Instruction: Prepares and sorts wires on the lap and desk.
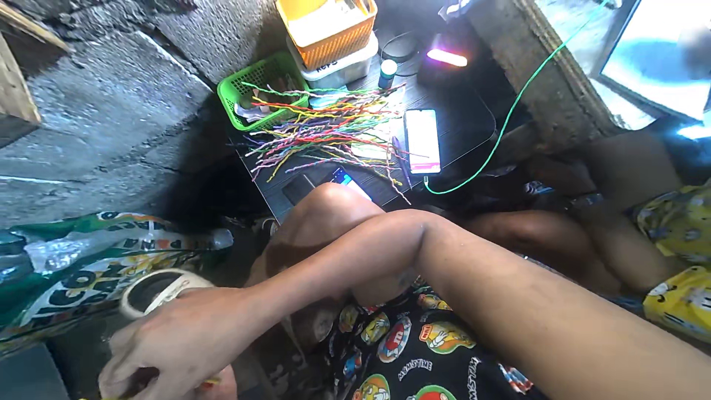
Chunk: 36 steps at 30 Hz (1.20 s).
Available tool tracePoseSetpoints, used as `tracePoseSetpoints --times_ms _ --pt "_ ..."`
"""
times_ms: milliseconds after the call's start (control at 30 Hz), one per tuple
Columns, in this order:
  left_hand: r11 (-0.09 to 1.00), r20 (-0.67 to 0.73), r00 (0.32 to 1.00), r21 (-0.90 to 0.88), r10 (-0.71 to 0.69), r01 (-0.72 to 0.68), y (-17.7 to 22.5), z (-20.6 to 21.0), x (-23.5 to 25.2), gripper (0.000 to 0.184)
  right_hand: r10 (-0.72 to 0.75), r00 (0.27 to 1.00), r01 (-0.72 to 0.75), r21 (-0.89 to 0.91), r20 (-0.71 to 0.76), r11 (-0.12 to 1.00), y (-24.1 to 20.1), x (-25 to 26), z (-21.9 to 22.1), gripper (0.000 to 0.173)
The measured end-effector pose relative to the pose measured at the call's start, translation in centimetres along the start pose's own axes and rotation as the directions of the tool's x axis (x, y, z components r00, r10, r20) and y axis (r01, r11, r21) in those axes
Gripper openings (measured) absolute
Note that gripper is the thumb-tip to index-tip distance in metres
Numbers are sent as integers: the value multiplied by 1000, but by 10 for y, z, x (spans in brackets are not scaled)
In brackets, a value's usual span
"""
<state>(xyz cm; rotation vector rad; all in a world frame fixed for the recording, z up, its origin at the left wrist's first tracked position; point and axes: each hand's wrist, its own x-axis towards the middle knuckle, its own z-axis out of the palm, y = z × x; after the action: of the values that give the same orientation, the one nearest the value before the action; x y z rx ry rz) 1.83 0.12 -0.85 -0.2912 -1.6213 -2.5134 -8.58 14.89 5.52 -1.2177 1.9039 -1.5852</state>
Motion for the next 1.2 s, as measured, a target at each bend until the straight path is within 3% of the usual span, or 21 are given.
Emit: tracePoseSetpoints --times_ms 167,300,400,500,633,800,967,1033,1100,1200 --pt "960 -23 997 273 75 -66 4 -8 3 20 -124 987 97 -227 -107 969 1 -5 4 22" --pt "868 -54 993 493 107 -67 10 -4 6 20 -150 973 112 -210 -177 971 0 -11 4 19" --pt "854 -76 993 519 93 -40 11 1 5 22 -281 911 230 -194 -303 954 3 -14 6 13" --pt "868 -40 997 494 71 -42 7 -1 11 25 -315 906 289 -130 -283 948 3 -13 -3 13" --pt "845 -30 971 501 236 -190 -4 5 21 27 -347 876 347 -61 -334 936 -1 -13 -9 14" --pt "743 -75 942 636 327 -207 1 22 22 11 -152 932 180 54 -330 982 -5 -16 -12 20" --pt "846 -98 957 499 272 -189 11 25 16 14 -111 972 133 91 -209 987 -8 -13 -16 21" --pt "845 -164 938 502 305 -187 10 34 17 13 -138 959 165 93 -247 982 -5 -17 -12 19" --pt "845 -137 947 501 292 -188 2 41 22 11 -111 936 155 108 -333 982 -8 -31 -17 17" --pt "879 -4 994 467 106 -92 -22 44 21 11 4 901 53 120 -434 991 -11 -83 -44 18"
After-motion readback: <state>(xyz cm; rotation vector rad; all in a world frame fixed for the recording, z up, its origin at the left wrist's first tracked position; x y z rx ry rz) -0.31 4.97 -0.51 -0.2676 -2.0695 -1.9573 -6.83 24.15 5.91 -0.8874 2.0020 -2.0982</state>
